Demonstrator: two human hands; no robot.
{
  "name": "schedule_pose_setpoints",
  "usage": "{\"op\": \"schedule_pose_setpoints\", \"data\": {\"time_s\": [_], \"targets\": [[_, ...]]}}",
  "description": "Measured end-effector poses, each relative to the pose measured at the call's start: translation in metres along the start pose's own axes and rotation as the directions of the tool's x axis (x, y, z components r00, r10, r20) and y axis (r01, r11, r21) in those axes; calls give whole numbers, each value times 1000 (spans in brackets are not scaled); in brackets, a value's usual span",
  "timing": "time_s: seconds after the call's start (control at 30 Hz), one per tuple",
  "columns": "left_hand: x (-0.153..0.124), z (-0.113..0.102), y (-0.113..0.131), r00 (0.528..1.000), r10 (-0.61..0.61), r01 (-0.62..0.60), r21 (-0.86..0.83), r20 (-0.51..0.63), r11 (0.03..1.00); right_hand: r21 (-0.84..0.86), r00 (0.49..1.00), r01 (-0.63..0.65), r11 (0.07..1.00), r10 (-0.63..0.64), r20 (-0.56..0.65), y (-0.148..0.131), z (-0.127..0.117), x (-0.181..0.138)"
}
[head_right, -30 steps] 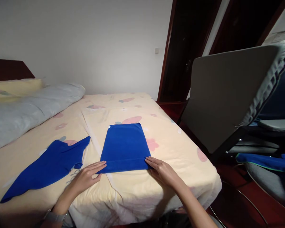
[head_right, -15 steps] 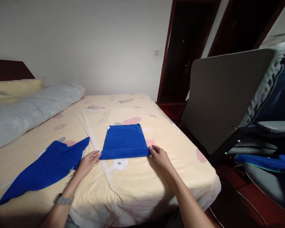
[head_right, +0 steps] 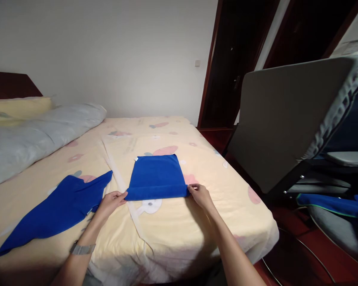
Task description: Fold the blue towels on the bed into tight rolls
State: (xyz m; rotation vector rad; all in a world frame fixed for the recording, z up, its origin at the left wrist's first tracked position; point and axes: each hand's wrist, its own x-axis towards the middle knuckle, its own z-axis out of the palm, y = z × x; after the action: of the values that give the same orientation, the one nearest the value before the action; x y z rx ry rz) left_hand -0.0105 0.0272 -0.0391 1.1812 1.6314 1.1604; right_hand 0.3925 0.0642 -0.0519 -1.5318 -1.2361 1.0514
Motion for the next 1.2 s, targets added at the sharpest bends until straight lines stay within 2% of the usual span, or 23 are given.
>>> {"op": "schedule_pose_setpoints", "data": {"time_s": [0.27,0.53,0.7,0.87,1.03,1.1,1.2], "targets": [[-14,1,20,999,-20,21,-52,25,998,154,999,-25,988,21,30,-16,9,-11],[-13,5,21,999,-41,42,-67,18,997,219,999,-47,975,44,18,-21,9,-14],[-25,0,24,999,-23,27,-102,41,994,227,999,-47,973,40,38,-23,-1,-23],[-55,-14,21,995,-19,26,-79,96,997,205,992,-48,978,23,122,-22,-20,-49],[-81,-20,17,984,30,-40,50,175,998,127,978,-46,991,19,205,-7,-31,-69],[-85,-18,12,980,60,-84,120,190,989,25,974,-44,999,38,222,0,-30,-70],[-86,-14,2,982,109,-153,317,154,936,-196,979,12,981,29,202,4,-29,-70]]}}
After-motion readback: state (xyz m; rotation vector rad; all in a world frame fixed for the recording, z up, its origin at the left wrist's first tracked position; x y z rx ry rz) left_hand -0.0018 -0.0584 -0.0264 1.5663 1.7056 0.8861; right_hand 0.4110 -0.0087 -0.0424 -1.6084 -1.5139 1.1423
